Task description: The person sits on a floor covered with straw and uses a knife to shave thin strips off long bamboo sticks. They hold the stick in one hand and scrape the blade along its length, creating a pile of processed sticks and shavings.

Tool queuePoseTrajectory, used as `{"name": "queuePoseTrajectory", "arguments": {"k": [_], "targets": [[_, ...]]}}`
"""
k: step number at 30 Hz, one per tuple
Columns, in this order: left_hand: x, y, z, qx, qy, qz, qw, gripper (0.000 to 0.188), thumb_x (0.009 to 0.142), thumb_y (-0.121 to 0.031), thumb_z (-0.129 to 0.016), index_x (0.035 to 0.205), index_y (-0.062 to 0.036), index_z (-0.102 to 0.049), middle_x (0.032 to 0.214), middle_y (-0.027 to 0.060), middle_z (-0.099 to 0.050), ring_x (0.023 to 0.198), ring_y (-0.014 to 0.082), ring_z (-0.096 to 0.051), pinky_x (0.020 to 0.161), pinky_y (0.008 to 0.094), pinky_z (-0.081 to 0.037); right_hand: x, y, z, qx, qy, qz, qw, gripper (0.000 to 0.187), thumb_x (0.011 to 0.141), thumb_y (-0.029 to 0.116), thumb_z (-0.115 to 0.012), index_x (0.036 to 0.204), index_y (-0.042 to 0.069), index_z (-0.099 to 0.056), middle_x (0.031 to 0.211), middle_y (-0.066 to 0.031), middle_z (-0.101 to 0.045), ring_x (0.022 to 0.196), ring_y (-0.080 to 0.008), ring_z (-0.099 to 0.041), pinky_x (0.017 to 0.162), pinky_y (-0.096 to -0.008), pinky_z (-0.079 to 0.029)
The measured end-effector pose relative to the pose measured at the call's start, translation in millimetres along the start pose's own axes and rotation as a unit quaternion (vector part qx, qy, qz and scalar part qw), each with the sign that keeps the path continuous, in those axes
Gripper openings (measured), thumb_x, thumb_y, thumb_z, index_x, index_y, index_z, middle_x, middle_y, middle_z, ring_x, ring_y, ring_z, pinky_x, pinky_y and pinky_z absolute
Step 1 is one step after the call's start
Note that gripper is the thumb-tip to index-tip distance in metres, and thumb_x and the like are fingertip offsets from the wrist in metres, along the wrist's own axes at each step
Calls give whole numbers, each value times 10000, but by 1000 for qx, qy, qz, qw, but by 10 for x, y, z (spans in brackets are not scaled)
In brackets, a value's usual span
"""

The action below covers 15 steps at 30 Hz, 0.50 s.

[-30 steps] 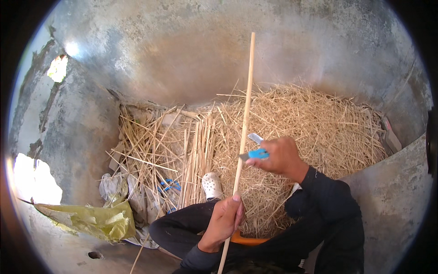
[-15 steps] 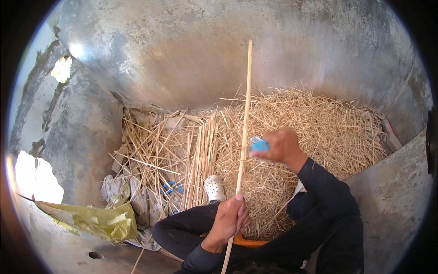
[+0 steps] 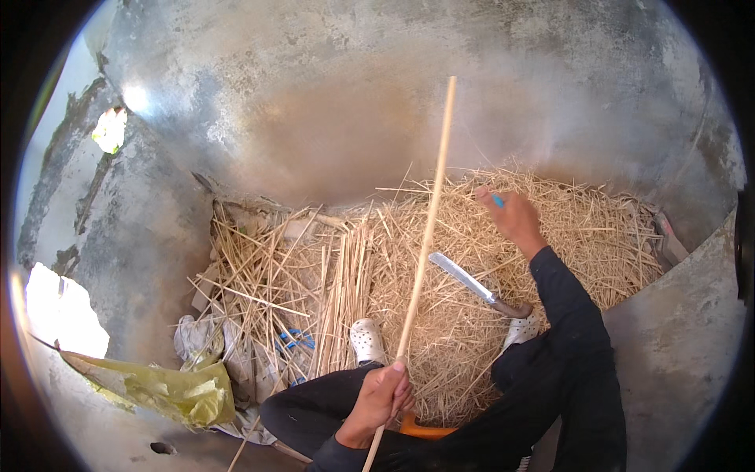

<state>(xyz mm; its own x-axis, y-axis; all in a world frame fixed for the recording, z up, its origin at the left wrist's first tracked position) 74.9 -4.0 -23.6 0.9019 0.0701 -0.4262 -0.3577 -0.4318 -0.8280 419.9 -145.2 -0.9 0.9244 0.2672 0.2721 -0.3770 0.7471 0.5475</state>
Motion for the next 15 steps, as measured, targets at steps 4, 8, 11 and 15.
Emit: {"name": "queuePoseTrajectory", "arguments": {"k": [4,8,11,15], "targets": [[52,5,-116,-42,59,10,997,459,1033,-351,-334,650,-102,-378,432,-7,-327,347,98,-285,461,238,-309,-316,590,94,154,18,137,978,800,838,768,-367,525,54,-545,444,-77,-449,410,-227,-469,417,-386,-344],[-91,217,-189,-77,102,47,991,460,1037,-341,-313,648,-104,-375,434,-7,-316,356,99,-267,462,247,-290,-371,597,219,164,-7,171,972,777,831,781,-352,563,84,-566,455,-58,-464,417,-229,-486,428,-378,-359],[-172,376,-246,-98,142,74,982,480,1032,-371,-308,628,-118,-367,411,-9,-317,339,103,-263,456,257,-293,-228,335,306,128,-71,183,972,771,823,792,-347,606,99,-609,453,-51,-467,427,-225,-506,434,-368,-372],[-228,266,-195,-144,151,68,976,473,1035,-362,-297,638,-115,-368,427,-15,-330,358,93,-263,471,251,-281,-221,288,465,174,-94,160,967,771,812,805,-342,588,104,-571,451,-43,-463,420,-220,-507,423,-365,-368]]}}
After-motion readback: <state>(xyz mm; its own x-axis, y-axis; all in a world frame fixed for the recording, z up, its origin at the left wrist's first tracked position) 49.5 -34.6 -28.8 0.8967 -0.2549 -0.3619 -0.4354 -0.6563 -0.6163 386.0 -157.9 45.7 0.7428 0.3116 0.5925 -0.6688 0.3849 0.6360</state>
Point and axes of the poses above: each hand's wrist, its own x-axis towards the middle knuckle, its own z-axis out of the back of the hand, y = z × x, the point moved 10 cm from there along x, towards the middle knuckle
